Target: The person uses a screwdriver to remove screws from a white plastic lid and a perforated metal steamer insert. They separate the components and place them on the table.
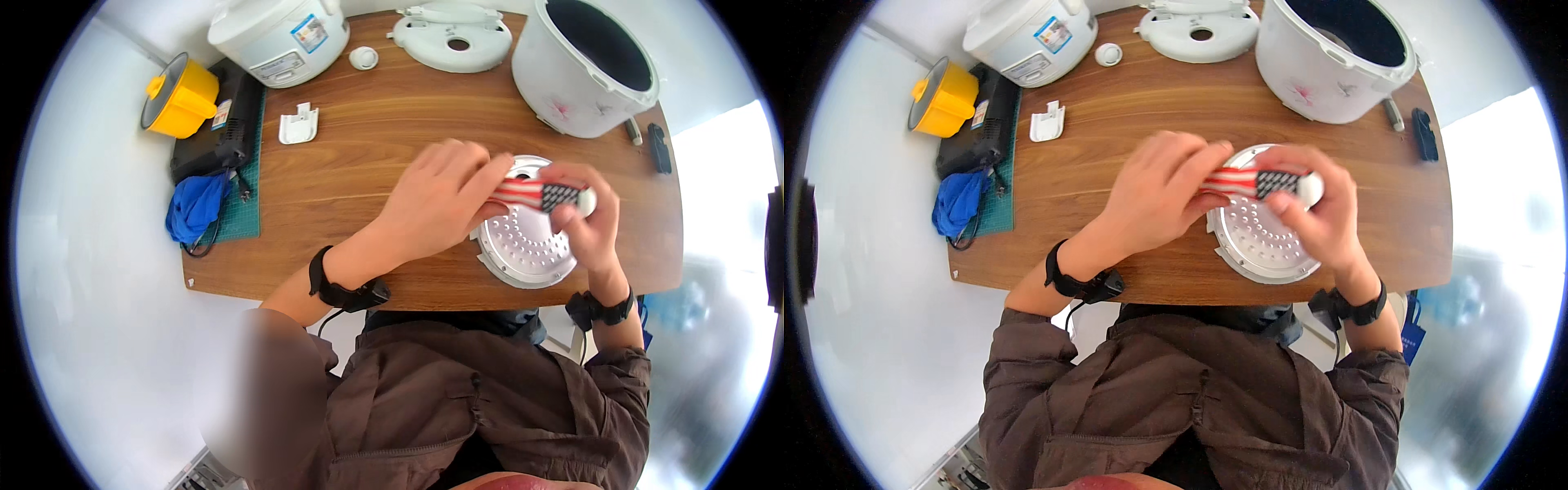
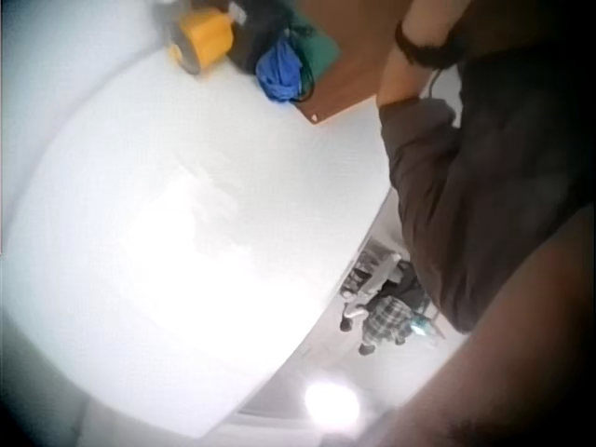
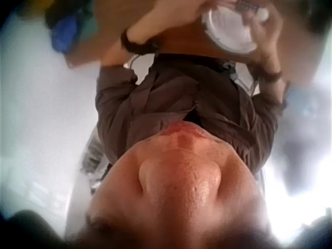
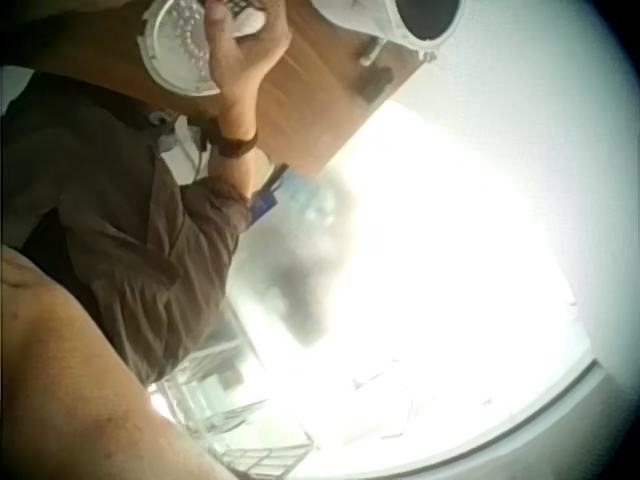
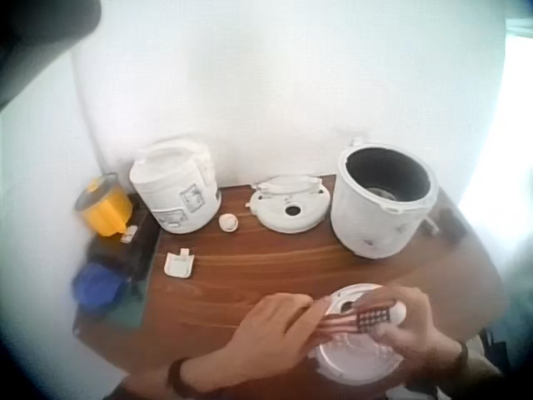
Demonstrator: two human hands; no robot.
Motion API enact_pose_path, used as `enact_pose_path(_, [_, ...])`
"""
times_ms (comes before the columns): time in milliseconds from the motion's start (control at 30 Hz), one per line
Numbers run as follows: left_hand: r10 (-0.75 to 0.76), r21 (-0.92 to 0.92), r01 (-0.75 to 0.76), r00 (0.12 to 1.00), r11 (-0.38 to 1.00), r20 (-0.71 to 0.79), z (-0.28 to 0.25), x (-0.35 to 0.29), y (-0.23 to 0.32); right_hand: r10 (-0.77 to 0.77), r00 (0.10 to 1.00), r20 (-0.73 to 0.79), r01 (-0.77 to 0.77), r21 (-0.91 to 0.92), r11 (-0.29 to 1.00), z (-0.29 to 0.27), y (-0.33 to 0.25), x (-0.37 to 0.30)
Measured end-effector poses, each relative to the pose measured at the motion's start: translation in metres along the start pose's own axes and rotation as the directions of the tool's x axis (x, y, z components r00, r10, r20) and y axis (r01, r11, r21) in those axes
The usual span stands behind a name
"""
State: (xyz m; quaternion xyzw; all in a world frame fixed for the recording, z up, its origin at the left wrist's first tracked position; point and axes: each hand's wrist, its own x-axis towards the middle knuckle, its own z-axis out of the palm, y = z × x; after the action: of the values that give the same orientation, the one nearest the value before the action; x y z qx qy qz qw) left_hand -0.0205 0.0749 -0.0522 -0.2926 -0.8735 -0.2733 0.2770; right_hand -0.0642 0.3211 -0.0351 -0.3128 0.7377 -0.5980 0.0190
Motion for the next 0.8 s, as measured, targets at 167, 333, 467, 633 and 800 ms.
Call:
enact_pose_path(167, [0.270, -0.001, -0.274, 0.946, 0.962, -0.178, 0.007, -0.018, -0.002, 0.197, 0.895, -0.401, 0.015, 0.468, 0.884, -0.038, 0.037, -0.005])
enact_pose_path(333, [0.313, -0.189, -0.260, 0.880, 0.947, 0.358, 0.023, -0.024, 0.007, 0.257, 0.917, -0.306, 0.053, 0.730, 0.681, -0.056, 0.067, -0.009])
enact_pose_path(467, [0.324, -0.199, -0.257, 0.792, 0.946, 0.517, 0.037, -0.020, 0.006, 0.286, 0.940, -0.187, 0.012, 0.855, 0.518, -0.053, 0.081, -0.015])
enact_pose_path(633, [0.206, -0.225, -0.085, 0.780, 0.971, 0.590, 0.034, -0.019, -0.002, 0.301, 0.937, -0.177, 0.023, 0.892, 0.452, -0.060, 0.089, -0.020])
enact_pose_path(800, [0.013, -0.141, 0.090, 0.797, 0.986, 0.603, -0.003, -0.024, -0.039, 0.283, 0.940, -0.190, 0.025, 0.866, 0.499, -0.057, 0.093, -0.016])
